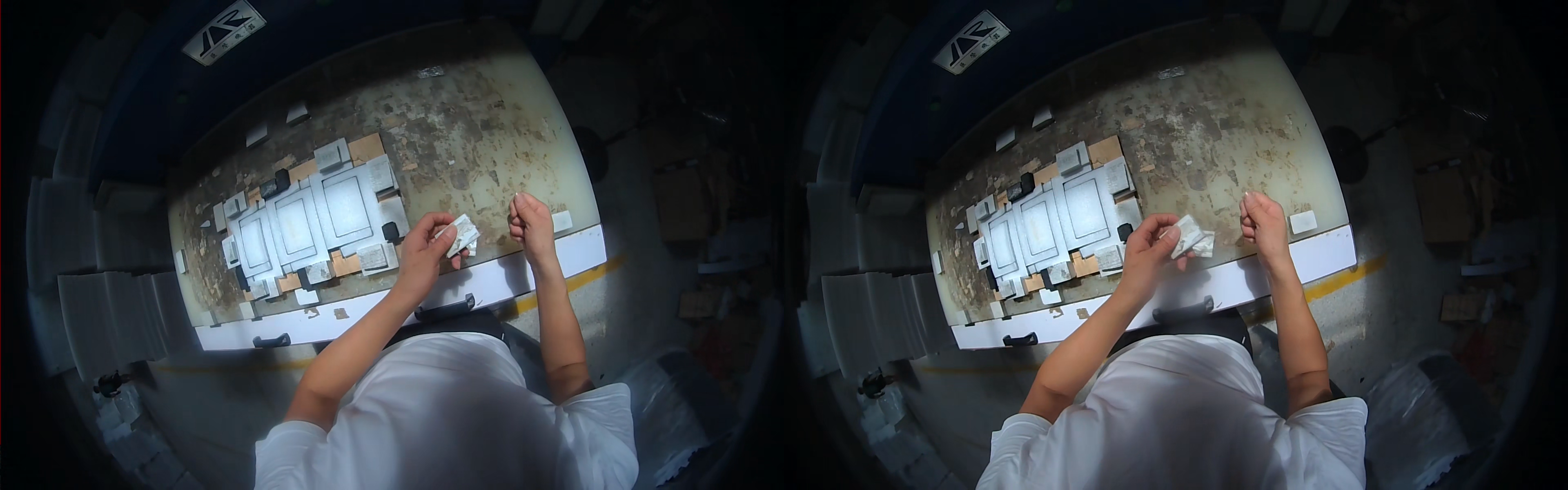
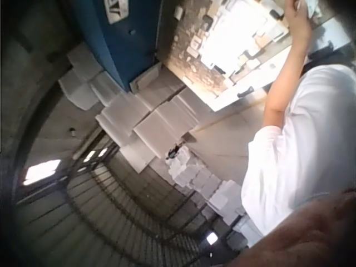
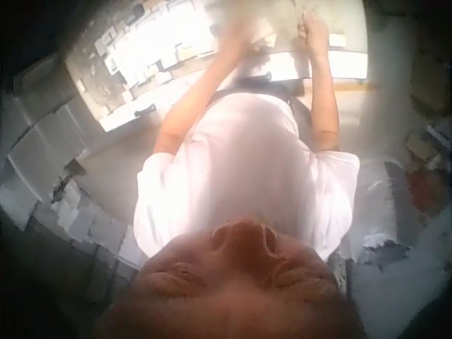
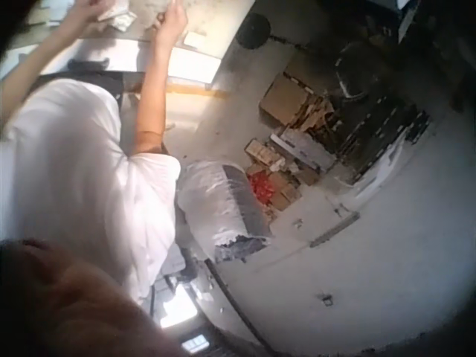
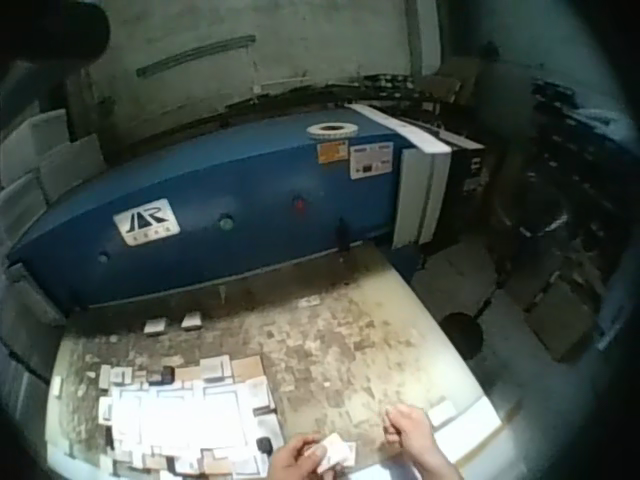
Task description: The person arranges small rectangular tiles on a workbench, using tape to secure them in a specific pattern. They repeatedly pick up tiles, place them, and adjust their positions to form a layout.
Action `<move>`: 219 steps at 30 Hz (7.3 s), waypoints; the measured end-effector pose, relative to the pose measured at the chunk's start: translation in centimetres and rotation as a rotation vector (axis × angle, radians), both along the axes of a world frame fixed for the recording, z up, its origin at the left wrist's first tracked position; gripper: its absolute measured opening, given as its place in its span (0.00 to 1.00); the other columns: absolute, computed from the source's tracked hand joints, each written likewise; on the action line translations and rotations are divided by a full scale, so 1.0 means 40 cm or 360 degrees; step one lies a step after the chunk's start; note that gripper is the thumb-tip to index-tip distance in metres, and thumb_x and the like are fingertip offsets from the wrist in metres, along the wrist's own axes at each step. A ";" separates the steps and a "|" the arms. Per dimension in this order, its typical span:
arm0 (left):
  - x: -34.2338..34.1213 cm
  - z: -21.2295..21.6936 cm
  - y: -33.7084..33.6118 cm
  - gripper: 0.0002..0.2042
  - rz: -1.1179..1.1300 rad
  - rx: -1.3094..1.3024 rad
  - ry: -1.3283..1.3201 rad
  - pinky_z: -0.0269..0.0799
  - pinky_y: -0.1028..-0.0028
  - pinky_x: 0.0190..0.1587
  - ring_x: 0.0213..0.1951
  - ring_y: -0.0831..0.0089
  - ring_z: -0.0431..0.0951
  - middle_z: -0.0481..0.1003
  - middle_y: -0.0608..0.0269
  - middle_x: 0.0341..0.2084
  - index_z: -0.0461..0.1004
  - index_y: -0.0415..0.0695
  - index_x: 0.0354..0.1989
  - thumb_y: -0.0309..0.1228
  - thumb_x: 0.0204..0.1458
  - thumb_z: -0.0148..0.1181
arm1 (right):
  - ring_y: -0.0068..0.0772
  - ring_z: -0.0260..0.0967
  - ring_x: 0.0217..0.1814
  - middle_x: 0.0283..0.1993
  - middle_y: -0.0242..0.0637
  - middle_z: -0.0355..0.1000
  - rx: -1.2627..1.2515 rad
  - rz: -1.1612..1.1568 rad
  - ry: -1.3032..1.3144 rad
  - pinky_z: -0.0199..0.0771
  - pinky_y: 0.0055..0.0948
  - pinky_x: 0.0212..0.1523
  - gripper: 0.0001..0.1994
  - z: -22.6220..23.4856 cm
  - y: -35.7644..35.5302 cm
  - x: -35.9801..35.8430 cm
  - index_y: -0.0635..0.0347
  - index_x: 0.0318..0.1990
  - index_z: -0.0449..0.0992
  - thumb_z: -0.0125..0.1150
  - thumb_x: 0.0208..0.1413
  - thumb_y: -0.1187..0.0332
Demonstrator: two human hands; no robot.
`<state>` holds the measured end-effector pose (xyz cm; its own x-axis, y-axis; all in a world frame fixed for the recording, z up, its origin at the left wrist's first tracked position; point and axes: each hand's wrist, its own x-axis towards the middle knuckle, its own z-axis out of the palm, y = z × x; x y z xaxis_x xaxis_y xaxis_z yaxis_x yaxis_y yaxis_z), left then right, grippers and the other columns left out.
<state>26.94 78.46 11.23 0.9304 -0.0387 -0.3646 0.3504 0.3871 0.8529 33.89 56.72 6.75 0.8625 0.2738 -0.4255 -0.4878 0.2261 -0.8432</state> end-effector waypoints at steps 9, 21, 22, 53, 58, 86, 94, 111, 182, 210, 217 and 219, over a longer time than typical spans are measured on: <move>0.113 -0.139 0.018 0.15 0.0028 0.0563 -0.0163 0.72 0.80 0.29 0.33 0.80 0.74 0.73 0.62 0.41 0.76 0.37 0.54 0.28 0.61 0.59 | 0.23 0.65 0.24 0.31 0.33 0.75 -0.1238 -0.0822 -0.0616 0.66 0.23 0.28 0.10 -0.118 -0.342 -0.038 0.63 0.41 0.74 0.50 0.68 0.66; 0.080 -0.179 -0.022 0.23 -0.0380 0.2187 -0.0850 0.62 0.53 0.61 0.59 0.44 0.63 0.66 0.45 0.57 0.70 0.38 0.56 0.31 0.51 0.65 | 0.57 0.74 0.39 0.40 0.52 0.68 -0.2621 0.0191 -0.0694 0.76 0.47 0.39 0.32 -0.132 -0.252 -0.043 0.65 0.48 0.66 0.67 0.50 0.44; 0.053 -0.188 -0.020 0.23 -0.0434 0.2192 -0.0840 0.62 0.54 0.60 0.59 0.44 0.63 0.66 0.45 0.57 0.70 0.38 0.56 0.30 0.51 0.65 | 0.56 0.75 0.38 0.38 0.53 0.70 -0.2626 0.0189 -0.0762 0.77 0.46 0.37 0.30 -0.135 -0.257 -0.037 0.65 0.43 0.67 0.66 0.50 0.45; 0.481 -0.172 0.833 0.15 -0.0156 0.3085 -0.0506 0.72 0.56 0.50 0.51 0.52 0.73 0.75 0.50 0.44 0.72 0.37 0.46 0.30 0.51 0.62 | 0.44 0.66 0.24 0.22 0.45 0.68 -0.2174 0.0005 -0.0583 0.66 0.42 0.30 0.10 -0.123 -0.271 -0.315 0.64 0.40 0.74 0.62 0.58 0.66; 0.660 -0.225 0.894 0.14 -0.0307 0.2891 -0.0540 0.73 0.55 0.53 0.51 0.49 0.74 0.75 0.50 0.45 0.74 0.39 0.47 0.29 0.52 0.60 | 0.42 0.65 0.22 0.20 0.43 0.67 -0.2191 -0.0097 -0.0432 0.66 0.41 0.28 0.07 -0.116 -0.242 -0.471 0.63 0.35 0.75 0.63 0.56 0.68; 0.311 -0.112 0.948 0.15 0.0147 0.2426 -0.1941 0.77 0.62 0.48 0.46 0.54 0.76 0.75 0.54 0.42 0.78 0.37 0.39 0.15 0.39 0.62 | 0.40 0.64 0.20 0.20 0.43 0.67 -0.2042 0.0261 -0.0679 0.65 0.37 0.26 0.05 0.044 0.128 -0.344 0.64 0.35 0.76 0.63 0.55 0.71; 0.137 0.118 0.831 0.13 0.0542 0.2329 -0.2579 0.82 0.60 0.51 0.43 0.62 0.78 0.77 0.58 0.38 0.82 0.40 0.38 0.18 0.41 0.68 | 0.15 0.55 0.24 0.24 0.24 0.61 -0.0893 0.0267 -0.0727 0.55 0.20 0.25 0.07 0.120 0.464 -0.125 0.63 0.42 0.76 0.58 0.61 0.70; -0.030 0.090 0.708 0.15 -0.0091 0.1575 -0.2408 0.78 0.55 0.49 0.41 0.50 0.79 0.77 0.51 0.40 0.78 0.33 0.41 0.18 0.42 0.65 | 0.22 0.54 0.14 0.17 0.30 0.62 -0.0367 0.0656 -0.0920 0.56 0.26 0.18 0.13 0.217 0.722 -0.042 0.61 0.26 0.69 0.63 0.56 0.65; 0.663 -0.322 0.941 0.11 0.0066 0.2606 -0.0228 0.76 0.58 0.43 0.41 0.52 0.80 0.78 0.47 0.35 0.78 0.39 0.33 0.35 0.58 0.56 | 0.22 0.57 0.24 0.29 0.33 0.63 0.0728 -0.0154 0.0486 0.57 0.23 0.28 0.04 -0.041 0.565 0.022 0.63 0.40 0.71 0.52 0.61 0.72; 0.179 -0.014 0.578 0.05 -0.0273 0.1431 -0.1375 0.67 0.60 0.36 0.33 0.53 0.71 0.69 0.56 0.29 0.72 0.41 0.33 0.29 0.55 0.56 | 0.22 0.65 0.27 0.32 0.34 0.72 0.0364 0.0050 0.0014 0.65 0.23 0.31 0.13 0.068 0.705 0.014 0.65 0.46 0.71 0.50 0.69 0.62; 0.116 -0.041 0.581 0.06 -0.0166 0.1437 -0.1212 0.67 0.59 0.38 0.35 0.51 0.72 0.70 0.53 0.31 0.72 0.38 0.38 0.28 0.56 0.55 | 0.19 0.61 0.24 0.26 0.28 0.68 0.0141 -0.0147 -0.0204 0.61 0.20 0.25 0.05 0.038 0.753 -0.016 0.61 0.38 0.69 0.53 0.67 0.71; 0.100 -0.022 0.579 0.10 -0.0185 0.1315 -0.1095 0.67 0.58 0.39 0.38 0.51 0.73 0.73 0.52 0.35 0.72 0.36 0.43 0.28 0.56 0.55 | 0.17 0.59 0.24 0.25 0.27 0.66 -0.0231 -0.0212 -0.0537 0.59 0.19 0.24 0.05 0.046 0.766 -0.015 0.59 0.35 0.68 0.52 0.67 0.72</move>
